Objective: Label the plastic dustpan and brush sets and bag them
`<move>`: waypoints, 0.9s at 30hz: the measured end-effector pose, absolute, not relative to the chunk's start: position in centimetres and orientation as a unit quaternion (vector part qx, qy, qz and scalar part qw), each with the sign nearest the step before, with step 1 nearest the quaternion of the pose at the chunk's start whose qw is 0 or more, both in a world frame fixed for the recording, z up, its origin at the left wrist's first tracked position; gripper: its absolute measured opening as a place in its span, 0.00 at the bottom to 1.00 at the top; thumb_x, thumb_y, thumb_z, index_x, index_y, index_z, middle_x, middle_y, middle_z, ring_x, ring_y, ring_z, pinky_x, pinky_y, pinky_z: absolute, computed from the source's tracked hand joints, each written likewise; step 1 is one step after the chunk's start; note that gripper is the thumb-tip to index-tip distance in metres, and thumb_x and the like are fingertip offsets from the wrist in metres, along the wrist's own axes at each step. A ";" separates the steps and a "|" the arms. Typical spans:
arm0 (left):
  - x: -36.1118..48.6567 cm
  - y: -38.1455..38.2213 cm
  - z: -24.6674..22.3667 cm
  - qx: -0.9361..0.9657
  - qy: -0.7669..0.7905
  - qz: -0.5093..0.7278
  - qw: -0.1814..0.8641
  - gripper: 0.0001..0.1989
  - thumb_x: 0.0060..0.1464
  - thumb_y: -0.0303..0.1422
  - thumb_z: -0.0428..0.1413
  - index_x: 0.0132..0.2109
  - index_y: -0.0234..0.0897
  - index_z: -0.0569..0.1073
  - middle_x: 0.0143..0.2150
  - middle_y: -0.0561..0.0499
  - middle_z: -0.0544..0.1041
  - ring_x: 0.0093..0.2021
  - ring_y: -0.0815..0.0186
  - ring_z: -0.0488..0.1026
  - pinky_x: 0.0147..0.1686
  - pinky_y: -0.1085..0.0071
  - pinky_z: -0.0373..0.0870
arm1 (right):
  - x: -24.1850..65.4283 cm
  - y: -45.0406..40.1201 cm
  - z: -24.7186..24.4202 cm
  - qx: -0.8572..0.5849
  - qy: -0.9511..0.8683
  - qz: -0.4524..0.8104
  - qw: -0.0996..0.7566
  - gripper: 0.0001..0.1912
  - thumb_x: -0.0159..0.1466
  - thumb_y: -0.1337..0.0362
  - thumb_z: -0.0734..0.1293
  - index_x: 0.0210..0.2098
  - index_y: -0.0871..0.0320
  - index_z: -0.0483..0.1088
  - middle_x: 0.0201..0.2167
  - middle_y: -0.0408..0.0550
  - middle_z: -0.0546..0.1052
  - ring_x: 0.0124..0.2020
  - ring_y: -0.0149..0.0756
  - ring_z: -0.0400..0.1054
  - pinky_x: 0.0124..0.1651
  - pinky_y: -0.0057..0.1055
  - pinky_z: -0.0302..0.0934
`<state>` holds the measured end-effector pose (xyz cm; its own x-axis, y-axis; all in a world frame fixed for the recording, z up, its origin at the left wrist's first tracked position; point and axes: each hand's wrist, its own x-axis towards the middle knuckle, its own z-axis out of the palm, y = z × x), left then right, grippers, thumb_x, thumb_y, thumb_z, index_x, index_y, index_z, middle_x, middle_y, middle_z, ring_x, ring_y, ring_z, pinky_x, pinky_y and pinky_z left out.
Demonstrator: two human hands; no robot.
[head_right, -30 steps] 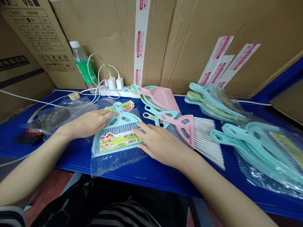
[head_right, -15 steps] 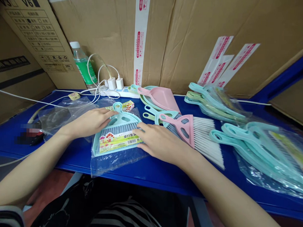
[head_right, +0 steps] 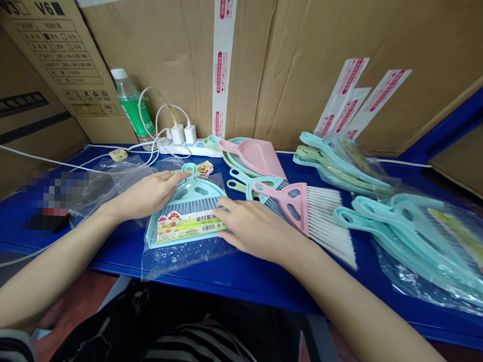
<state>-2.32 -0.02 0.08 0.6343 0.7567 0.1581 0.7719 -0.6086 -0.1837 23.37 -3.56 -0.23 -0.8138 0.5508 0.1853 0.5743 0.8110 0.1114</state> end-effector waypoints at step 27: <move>-2.3 -0.3 0.5 -0.878 -0.456 0.010 0.144 0.18 0.62 0.26 0.46 0.58 0.30 0.65 0.52 0.38 0.76 0.51 0.55 0.74 0.50 0.57 0.72 | 23.2 -3.3 -0.8 -0.287 -0.949 -0.106 0.080 0.13 0.62 0.71 0.63 0.46 0.60 0.73 0.46 0.53 0.78 0.30 0.39 0.75 0.28 0.34 0.64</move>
<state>-2.27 -0.26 0.45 0.5831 0.8043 0.1141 0.7985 -0.5416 -0.2629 23.21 -3.34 -0.83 -0.8224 0.5277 0.2126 0.5615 0.8129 0.1544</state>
